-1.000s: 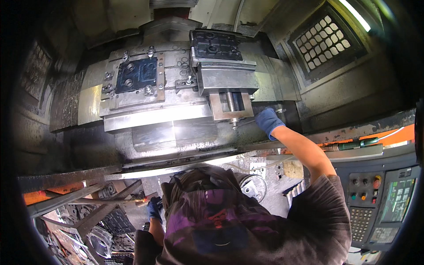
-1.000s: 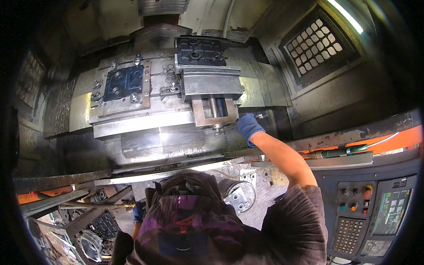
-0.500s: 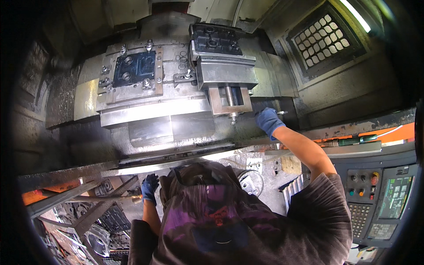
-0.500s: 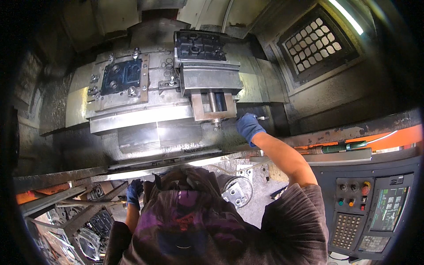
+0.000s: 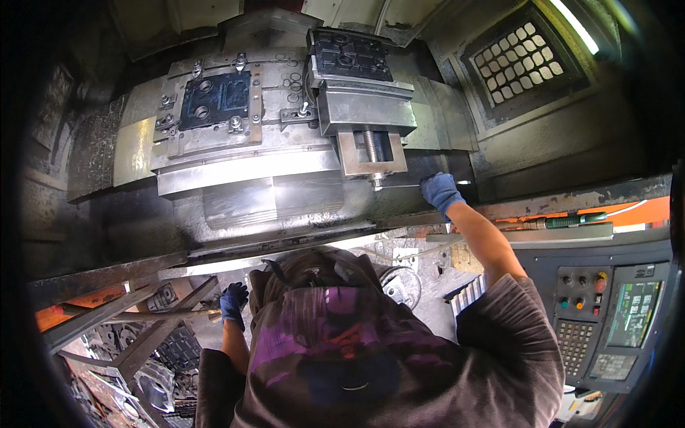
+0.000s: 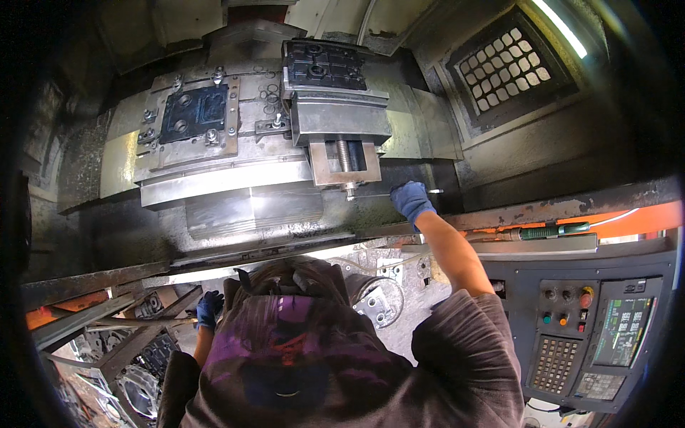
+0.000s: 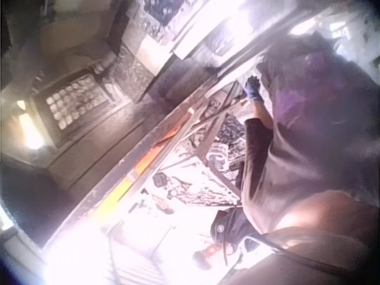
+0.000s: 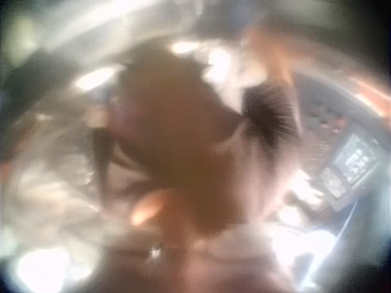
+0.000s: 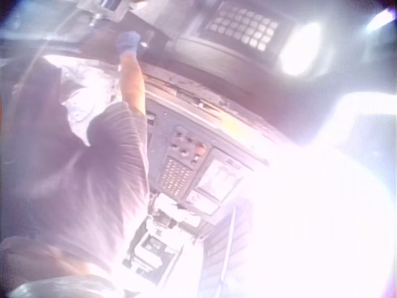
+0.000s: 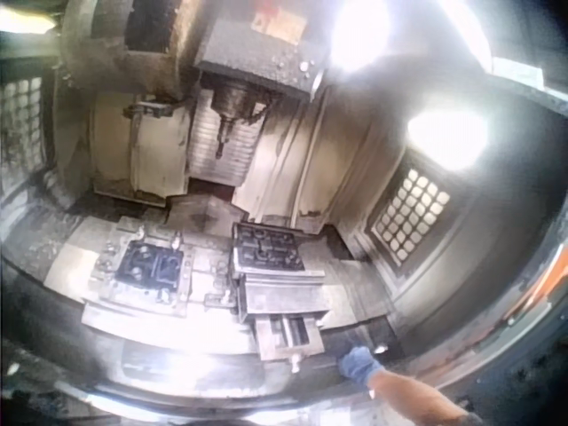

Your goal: The person cleans debris from a machine bed with a nozzle, places a metal workpiece into the fixture, and secures it with a wrench.

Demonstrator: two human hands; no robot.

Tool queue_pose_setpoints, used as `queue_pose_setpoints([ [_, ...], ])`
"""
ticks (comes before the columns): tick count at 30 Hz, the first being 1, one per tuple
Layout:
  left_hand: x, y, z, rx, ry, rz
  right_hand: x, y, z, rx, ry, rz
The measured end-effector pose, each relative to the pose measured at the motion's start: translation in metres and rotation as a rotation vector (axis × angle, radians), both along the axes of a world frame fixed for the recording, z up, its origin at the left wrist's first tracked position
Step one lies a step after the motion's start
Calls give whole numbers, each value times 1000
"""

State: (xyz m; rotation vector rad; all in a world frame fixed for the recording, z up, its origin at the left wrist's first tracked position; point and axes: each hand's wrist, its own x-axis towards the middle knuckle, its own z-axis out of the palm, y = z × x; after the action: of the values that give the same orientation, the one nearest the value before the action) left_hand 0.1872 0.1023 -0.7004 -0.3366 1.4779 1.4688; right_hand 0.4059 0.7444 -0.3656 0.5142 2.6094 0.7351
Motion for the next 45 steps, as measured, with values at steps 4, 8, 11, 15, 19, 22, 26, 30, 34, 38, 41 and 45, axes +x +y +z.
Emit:
queue_pose_setpoints([
  [4,-3,-20,-46,47,160,-134,4,9,-8,75,-57,5],
  [8,-10,-5,-49,67,64,-138,10,14,-11,100,40,61],
  [11,-19,-46,-114,227,362,-274,-22,-12,-5,41,-130,-42],
  [15,-26,-5,-87,201,150,-194,-44,-35,-2,105,-473,-62],
  [19,-18,35,-20,-10,-178,91,-73,-66,39,170,-702,114],
  [22,-22,48,-2,-3,-198,92,-82,-63,42,130,-701,57],
  [26,-16,-2,-98,190,459,-114,-43,-15,-2,-44,-187,73],
  [30,-11,21,-53,168,98,1,-13,13,-19,-2,33,-72],
  [34,-8,28,-5,-15,-140,158,-31,11,0,-13,-173,-93],
  [38,-13,35,-7,-79,-133,129,-15,29,2,-143,120,-103],
  [41,-21,7,-47,-53,422,-441,20,43,-52,-155,449,-489],
  [45,3,3,15,-367,695,-610,18,11,-136,40,529,-554],
])
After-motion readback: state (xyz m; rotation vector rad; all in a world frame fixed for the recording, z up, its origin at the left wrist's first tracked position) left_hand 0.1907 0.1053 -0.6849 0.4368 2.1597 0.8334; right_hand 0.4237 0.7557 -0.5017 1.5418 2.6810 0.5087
